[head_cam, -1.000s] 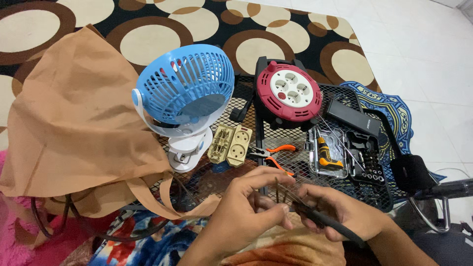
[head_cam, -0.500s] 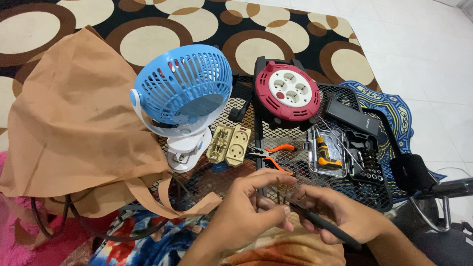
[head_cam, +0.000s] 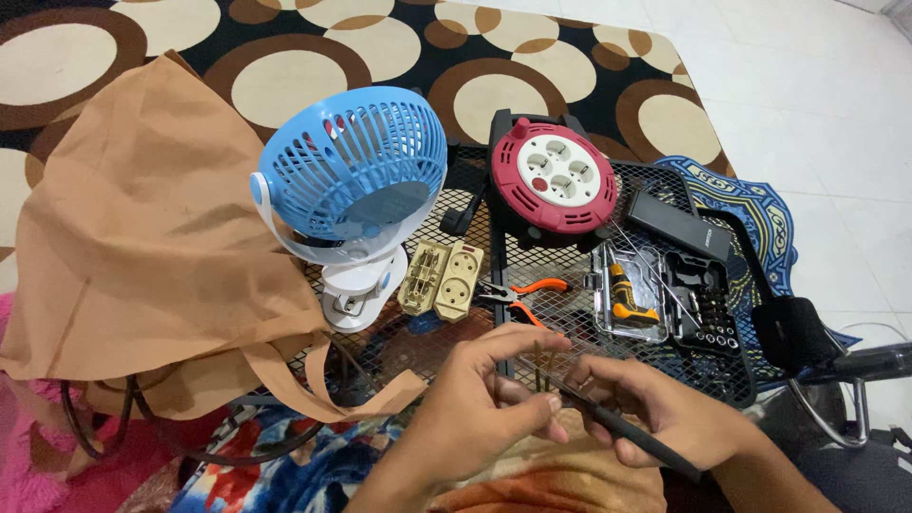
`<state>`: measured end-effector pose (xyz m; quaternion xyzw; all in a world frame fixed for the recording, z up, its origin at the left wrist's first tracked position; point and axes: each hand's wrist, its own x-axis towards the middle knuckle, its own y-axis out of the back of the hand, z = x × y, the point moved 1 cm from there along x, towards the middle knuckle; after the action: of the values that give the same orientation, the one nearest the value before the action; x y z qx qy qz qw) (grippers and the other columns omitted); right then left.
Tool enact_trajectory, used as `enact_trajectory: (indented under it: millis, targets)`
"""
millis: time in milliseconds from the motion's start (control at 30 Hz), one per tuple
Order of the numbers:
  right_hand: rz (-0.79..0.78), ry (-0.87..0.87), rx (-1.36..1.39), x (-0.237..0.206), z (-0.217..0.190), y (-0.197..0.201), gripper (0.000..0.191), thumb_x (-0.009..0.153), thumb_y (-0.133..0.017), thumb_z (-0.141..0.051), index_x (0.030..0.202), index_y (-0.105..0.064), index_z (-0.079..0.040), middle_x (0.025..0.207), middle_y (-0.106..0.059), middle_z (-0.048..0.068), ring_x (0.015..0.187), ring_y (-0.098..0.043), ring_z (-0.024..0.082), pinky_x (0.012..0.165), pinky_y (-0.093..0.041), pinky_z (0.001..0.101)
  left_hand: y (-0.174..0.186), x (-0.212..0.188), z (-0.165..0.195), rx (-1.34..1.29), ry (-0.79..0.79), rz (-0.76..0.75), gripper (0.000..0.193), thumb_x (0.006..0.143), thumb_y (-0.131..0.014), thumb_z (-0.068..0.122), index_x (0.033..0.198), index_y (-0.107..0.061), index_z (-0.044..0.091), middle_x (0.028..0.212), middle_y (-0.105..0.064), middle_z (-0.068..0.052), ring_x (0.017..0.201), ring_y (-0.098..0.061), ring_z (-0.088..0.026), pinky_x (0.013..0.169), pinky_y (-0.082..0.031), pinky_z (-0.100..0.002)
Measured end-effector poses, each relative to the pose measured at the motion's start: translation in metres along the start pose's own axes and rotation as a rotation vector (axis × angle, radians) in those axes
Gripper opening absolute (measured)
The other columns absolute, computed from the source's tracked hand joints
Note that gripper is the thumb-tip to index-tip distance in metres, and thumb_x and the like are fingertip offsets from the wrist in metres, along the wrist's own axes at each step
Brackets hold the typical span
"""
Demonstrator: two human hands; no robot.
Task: The person sits on the floor and uses scissors and pliers to cut and strip electrical wires, handling a power strip, extension sockets, and a small clip-on fan while working through the cord components on their lap.
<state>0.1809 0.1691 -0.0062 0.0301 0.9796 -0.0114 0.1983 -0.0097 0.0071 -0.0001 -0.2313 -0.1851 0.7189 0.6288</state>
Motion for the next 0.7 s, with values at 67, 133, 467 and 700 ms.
enact_trajectory:
  millis: [67,133,467,700]
  targets:
    - [0.004,0.007,-0.029,-0.001,-0.002,0.0,0.085,0.073,-0.085,-0.06,0.128,-0.061,0.0,0.094,-0.061,0.003,0.082,-0.055,0.012,0.072,-0.047,0.026,-0.001,0.001,0.0,0.013,-0.007,0.006,0.046,0.085,-0.065,-0.009,0.131,-0.06,-0.01,0.141,-0.053,-0.011,0.082,-0.076,-0.02,0.072,-0.061,-0.027]
    - [0.008,0.01,-0.042,-0.001,-0.002,0.001,0.083,0.073,-0.084,-0.061,0.125,-0.062,0.0,0.09,-0.06,0.002,0.08,-0.055,0.011,0.069,-0.046,0.0256,-0.002,0.001,0.0,0.014,0.012,0.015,0.047,0.084,-0.065,-0.009,0.131,-0.06,-0.009,0.139,-0.055,-0.01,0.082,-0.076,-0.02,0.072,-0.062,-0.027]
    - [0.042,-0.033,-0.104,-0.001,-0.008,-0.002,0.082,0.069,-0.085,-0.062,0.118,-0.066,0.001,0.081,-0.062,0.001,0.075,-0.057,0.01,0.064,-0.045,0.0254,-0.001,0.001,-0.002,0.009,-0.004,0.01,0.049,0.083,-0.064,-0.01,0.132,-0.061,-0.009,0.132,-0.061,-0.013,0.081,-0.076,-0.019,0.073,-0.063,-0.029]
    - [-0.018,-0.006,-0.069,-0.003,-0.009,0.002,0.083,0.073,-0.084,-0.063,0.123,-0.061,-0.001,0.089,-0.063,0.002,0.081,-0.058,0.009,0.069,-0.048,0.026,0.0,0.002,-0.008,-0.003,-0.002,-0.002,0.052,0.083,-0.062,-0.011,0.134,-0.058,-0.009,0.14,-0.059,-0.01,0.08,-0.075,-0.019,0.074,-0.064,-0.029]
